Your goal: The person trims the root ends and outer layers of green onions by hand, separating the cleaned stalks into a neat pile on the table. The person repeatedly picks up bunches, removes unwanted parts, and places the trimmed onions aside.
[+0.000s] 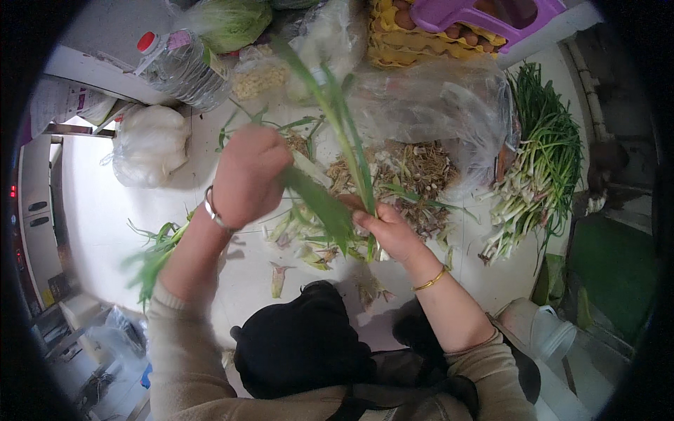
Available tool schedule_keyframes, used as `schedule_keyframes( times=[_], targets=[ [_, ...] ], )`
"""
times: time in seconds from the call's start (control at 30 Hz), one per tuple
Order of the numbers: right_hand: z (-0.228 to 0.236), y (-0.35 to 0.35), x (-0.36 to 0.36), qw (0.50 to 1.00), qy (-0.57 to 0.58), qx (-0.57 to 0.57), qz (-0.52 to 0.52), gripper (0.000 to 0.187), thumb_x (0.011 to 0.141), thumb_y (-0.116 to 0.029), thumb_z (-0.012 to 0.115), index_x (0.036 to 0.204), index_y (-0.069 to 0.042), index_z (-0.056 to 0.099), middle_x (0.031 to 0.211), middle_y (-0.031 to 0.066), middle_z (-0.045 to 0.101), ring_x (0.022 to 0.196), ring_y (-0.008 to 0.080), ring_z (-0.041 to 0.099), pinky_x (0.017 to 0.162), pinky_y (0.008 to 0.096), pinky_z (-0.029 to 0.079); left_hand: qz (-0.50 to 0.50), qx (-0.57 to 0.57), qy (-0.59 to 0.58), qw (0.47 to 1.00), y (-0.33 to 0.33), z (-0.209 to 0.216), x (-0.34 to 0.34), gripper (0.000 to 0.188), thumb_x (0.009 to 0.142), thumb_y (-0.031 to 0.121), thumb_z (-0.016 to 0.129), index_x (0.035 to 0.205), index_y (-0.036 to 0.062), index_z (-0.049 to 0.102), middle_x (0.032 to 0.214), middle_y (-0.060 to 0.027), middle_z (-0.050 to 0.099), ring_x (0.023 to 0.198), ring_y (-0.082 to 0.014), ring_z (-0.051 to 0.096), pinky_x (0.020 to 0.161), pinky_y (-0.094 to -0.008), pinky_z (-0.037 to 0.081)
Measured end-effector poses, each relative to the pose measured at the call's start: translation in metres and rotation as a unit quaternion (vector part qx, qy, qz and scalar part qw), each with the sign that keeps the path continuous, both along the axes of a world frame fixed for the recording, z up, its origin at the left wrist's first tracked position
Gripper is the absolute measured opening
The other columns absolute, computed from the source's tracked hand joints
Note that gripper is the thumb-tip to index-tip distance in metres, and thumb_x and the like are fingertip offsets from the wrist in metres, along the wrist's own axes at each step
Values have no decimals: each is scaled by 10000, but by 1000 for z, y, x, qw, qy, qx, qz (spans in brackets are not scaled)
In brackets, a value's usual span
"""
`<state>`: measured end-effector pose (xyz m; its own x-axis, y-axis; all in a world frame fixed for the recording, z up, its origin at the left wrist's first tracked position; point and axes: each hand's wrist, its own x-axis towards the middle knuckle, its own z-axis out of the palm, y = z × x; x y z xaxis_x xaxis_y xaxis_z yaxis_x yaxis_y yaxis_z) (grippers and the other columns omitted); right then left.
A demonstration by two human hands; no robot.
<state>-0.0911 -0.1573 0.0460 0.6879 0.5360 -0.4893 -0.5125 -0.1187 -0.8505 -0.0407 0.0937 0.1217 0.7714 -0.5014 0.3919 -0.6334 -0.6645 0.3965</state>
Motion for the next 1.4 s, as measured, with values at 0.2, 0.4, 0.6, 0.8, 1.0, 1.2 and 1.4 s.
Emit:
schedule_keyframes(
  times=[0.2, 0.4, 0.6, 0.8, 1.0, 1.2, 1.4],
  targets=[
    [0, -11, -18, 976, 196, 70, -70, 258, 903, -145, 460, 1119, -4, 461, 880, 117, 617, 663, 138, 550, 658, 276, 460, 194, 149, -76, 967, 0, -51, 27, 364, 590, -7, 516, 950, 26, 559, 936, -170, 511, 888, -339, 474, 796, -418, 370],
    [-15, -12, -29, 962, 205, 54, -172, 188, 886, -129, 499, 1016, 5, 492, 817, 104, 605, 581, 103, 511, 540, 237, 427, 198, -320, 519, 768, -21, -105, -44, 289, 809, 233, 535, 979, 0, 552, 739, -56, 543, 657, -174, 499, 587, -302, 419],
    [-23, -2, -34, 991, 115, 3, -72, 174, 889, -178, 505, 908, -5, 514, 738, 45, 570, 604, 94, 490, 566, 247, 407, 197, -557, 637, 495, -56, -128, -54, 378, 848, 314, 571, 1085, 24, 519, 889, -50, 562, 755, -160, 547, 608, -275, 464],
    [-29, -8, -38, 996, 75, -22, -30, 187, 889, -205, 504, 889, -21, 539, 678, 5, 531, 613, 89, 490, 575, 240, 394, 200, -632, 627, 409, -64, -132, -55, 296, 895, 221, 490, 1098, 6, 475, 967, -114, 566, 852, -244, 571, 738, -387, 499],
    [-49, -21, -44, 991, 88, -102, -26, 213, 879, -213, 514, 911, -10, 569, 712, 31, 554, 651, 124, 518, 641, 273, 424, 229, -721, 512, 407, -39, -144, -36, 287, 922, 293, 408, 957, 31, 520, 851, -89, 580, 823, -261, 563, 782, -392, 448],
    [-50, -48, -31, 835, -262, -474, 97, 275, 834, -194, 525, 970, 40, 572, 1048, 205, 510, 990, 315, 478, 864, 407, 391, 171, -742, 414, 498, -12, -130, -24, 139, 906, 179, 455, 945, 55, 503, 886, -66, 558, 821, -207, 538, 846, -423, 441],
    [-15, -26, -13, 981, 66, -179, 33, 312, 892, -262, 487, 1031, 9, 555, 960, 108, 553, 884, 206, 538, 814, 328, 421, 171, -707, 429, 536, -49, -126, -38, 149, 895, 142, 450, 991, 28, 467, 896, -85, 540, 798, -206, 522, 821, -397, 443]
  ],
)
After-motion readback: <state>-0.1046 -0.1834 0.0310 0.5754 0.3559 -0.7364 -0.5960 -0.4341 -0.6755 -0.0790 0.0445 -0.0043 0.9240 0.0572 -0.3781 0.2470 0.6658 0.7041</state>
